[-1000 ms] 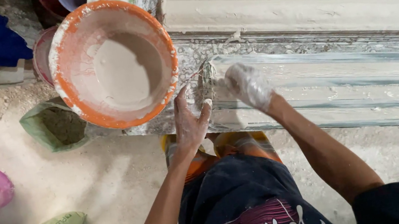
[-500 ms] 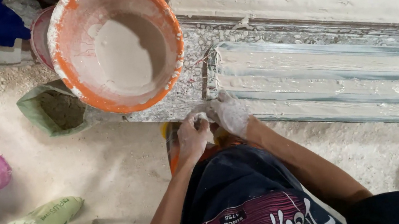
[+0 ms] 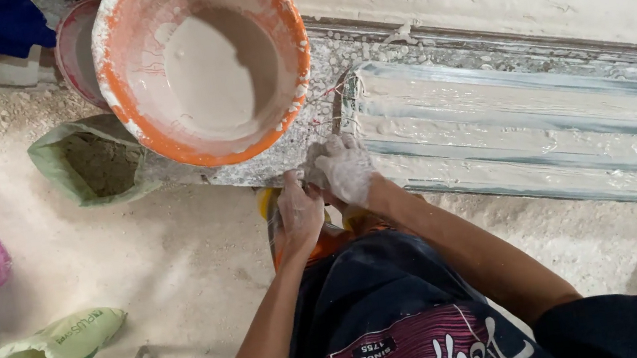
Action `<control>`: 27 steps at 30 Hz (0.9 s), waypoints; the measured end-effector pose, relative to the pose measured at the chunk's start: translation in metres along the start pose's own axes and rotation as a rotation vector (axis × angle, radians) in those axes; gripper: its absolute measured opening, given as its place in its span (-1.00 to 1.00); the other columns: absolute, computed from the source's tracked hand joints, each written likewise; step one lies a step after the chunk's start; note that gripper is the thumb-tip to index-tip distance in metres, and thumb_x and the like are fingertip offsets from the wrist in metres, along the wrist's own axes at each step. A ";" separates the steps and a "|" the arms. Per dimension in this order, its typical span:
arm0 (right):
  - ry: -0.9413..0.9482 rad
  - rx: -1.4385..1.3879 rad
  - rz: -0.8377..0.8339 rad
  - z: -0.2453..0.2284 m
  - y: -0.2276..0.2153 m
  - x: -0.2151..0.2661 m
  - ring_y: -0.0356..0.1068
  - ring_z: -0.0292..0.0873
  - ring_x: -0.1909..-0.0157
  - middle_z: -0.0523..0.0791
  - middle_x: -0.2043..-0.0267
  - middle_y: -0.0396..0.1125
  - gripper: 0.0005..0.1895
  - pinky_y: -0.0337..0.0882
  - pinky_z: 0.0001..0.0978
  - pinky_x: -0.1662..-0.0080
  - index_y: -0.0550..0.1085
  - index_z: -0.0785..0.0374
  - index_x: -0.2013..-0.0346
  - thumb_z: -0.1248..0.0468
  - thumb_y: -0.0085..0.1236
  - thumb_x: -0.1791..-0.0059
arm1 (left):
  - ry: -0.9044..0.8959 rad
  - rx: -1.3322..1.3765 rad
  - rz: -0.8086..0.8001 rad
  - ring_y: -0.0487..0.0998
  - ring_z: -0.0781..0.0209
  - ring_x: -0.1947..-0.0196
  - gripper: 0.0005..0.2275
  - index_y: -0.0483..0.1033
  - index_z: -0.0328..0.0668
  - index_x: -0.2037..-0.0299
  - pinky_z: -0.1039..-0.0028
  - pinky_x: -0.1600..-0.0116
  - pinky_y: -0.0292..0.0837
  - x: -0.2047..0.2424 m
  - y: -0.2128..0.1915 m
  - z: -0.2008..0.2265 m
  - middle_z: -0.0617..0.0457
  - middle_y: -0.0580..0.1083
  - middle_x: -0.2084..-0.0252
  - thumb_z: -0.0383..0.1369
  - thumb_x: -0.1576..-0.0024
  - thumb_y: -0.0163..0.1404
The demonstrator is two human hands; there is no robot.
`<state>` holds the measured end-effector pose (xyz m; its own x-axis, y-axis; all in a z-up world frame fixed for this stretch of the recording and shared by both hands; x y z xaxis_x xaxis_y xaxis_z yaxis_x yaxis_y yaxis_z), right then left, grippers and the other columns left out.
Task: Applying and smoothing plaster material over a decorative architectural mold.
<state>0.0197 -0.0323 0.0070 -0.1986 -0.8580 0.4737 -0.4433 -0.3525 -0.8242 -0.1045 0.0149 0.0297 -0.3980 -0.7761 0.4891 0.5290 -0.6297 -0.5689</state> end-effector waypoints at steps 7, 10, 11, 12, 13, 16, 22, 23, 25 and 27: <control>0.172 -0.691 0.597 0.036 -0.028 0.070 0.48 0.03 -0.02 -0.02 0.20 0.47 -0.77 0.40 -0.16 -0.12 0.55 0.07 0.30 0.01 0.26 -0.04 | 0.303 -0.077 0.061 0.57 -0.45 0.32 -0.87 0.46 -0.25 0.19 0.00 0.36 0.43 -0.026 0.034 -0.013 -0.39 0.45 0.40 -0.46 -0.11 -0.11; 0.402 -0.670 0.520 0.072 0.010 0.079 0.49 0.00 0.06 -0.12 0.27 0.50 -0.79 0.48 -0.18 -0.04 0.63 -0.05 0.21 -0.03 0.31 0.02 | 0.428 -0.140 0.049 0.57 -0.32 0.32 -0.86 0.49 -0.13 0.16 0.09 0.36 0.50 -0.034 0.045 -0.011 -0.23 0.44 0.32 -0.40 -0.11 -0.06; 0.409 -0.555 0.458 0.085 0.025 0.080 0.48 -0.02 0.10 -0.14 0.32 0.49 -0.83 0.47 -0.16 -0.02 0.66 -0.12 0.21 -0.02 0.27 0.02 | 0.466 -0.235 0.045 0.57 -0.19 0.30 -0.86 0.49 -0.02 0.17 0.16 0.34 0.56 -0.035 0.046 -0.006 -0.08 0.42 0.27 -0.35 -0.08 0.00; 0.416 -0.560 0.461 0.084 0.028 0.082 0.48 -0.02 0.10 -0.14 0.32 0.49 -0.83 0.47 -0.16 -0.02 0.66 -0.12 0.21 -0.02 0.27 0.02 | 0.471 -0.240 0.039 0.57 -0.19 0.30 -0.86 0.49 -0.02 0.17 0.16 0.34 0.56 -0.034 0.047 -0.001 -0.08 0.42 0.27 -0.35 -0.08 0.00; 0.401 -0.534 0.450 0.083 0.030 0.083 0.47 -0.01 0.06 -0.13 0.29 0.50 -0.79 0.39 -0.13 -0.13 0.64 -0.16 0.17 -0.07 0.16 -0.03 | 0.449 -0.248 0.008 0.56 -0.22 0.30 -0.84 0.47 -0.08 0.13 0.14 0.36 0.57 -0.033 0.048 0.002 -0.11 0.39 0.24 -0.31 -0.12 -0.02; 0.407 -0.522 0.441 0.081 0.037 0.082 0.46 -0.01 0.04 -0.15 0.26 0.52 -0.74 0.33 -0.12 -0.19 0.61 -0.19 0.15 -0.13 0.06 -0.06 | 0.416 -0.283 -0.019 0.54 -0.29 0.24 -0.70 0.43 -0.15 0.08 0.05 0.33 0.59 -0.031 0.051 0.007 -0.15 0.35 0.18 -0.18 -0.07 0.07; 0.423 -0.509 0.463 0.071 0.018 0.088 0.44 0.09 0.04 -0.08 0.29 0.51 -0.72 0.37 -0.05 -0.12 0.60 -0.07 0.16 -0.10 0.13 -0.01 | 0.376 -0.320 0.022 0.51 -0.32 0.13 -0.45 0.33 -0.18 0.02 0.00 0.17 0.62 -0.026 0.060 0.017 -0.18 0.30 0.09 -0.14 0.13 0.30; 0.429 -0.548 0.469 0.066 0.005 0.092 0.47 0.11 0.04 -0.06 0.28 0.53 -0.72 0.39 -0.04 -0.09 0.60 -0.01 0.14 -0.04 0.13 -0.01 | 0.374 -0.365 0.060 0.51 -0.29 0.10 -0.42 0.31 -0.18 0.01 0.06 0.15 0.64 -0.027 0.064 0.014 -0.17 0.28 0.07 -0.14 0.15 0.32; 0.476 -0.531 0.503 0.073 0.008 0.097 0.46 0.09 0.05 -0.09 0.29 0.51 -0.71 0.41 -0.08 -0.07 0.60 -0.07 0.15 -0.10 0.15 -0.02 | 0.351 -0.339 0.042 0.49 -0.30 0.11 -0.45 0.27 -0.21 0.00 0.04 0.14 0.64 -0.023 0.065 0.020 -0.18 0.26 0.06 -0.17 0.09 0.29; 0.525 -0.509 0.538 0.084 0.010 0.107 0.45 0.07 0.06 -0.12 0.31 0.49 -0.70 0.42 -0.11 -0.04 0.60 -0.12 0.16 -0.16 0.16 -0.02 | 0.328 -0.310 0.024 0.47 -0.31 0.11 -0.47 0.23 -0.23 -0.01 0.02 0.14 0.64 -0.021 0.065 0.027 -0.19 0.23 0.05 -0.20 0.03 0.25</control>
<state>0.0673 -0.1588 0.0230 -0.8078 -0.5347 0.2480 -0.4838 0.3611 -0.7972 -0.0412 -0.0083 0.0005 -0.6316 -0.7282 0.2661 0.3111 -0.5524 -0.7733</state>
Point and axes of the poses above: each hand's wrist, its own x-axis away from the middle knuckle, its own y-axis out of the palm, z = x × y, the point moved 4 cm from there along -x, towards the middle knuckle
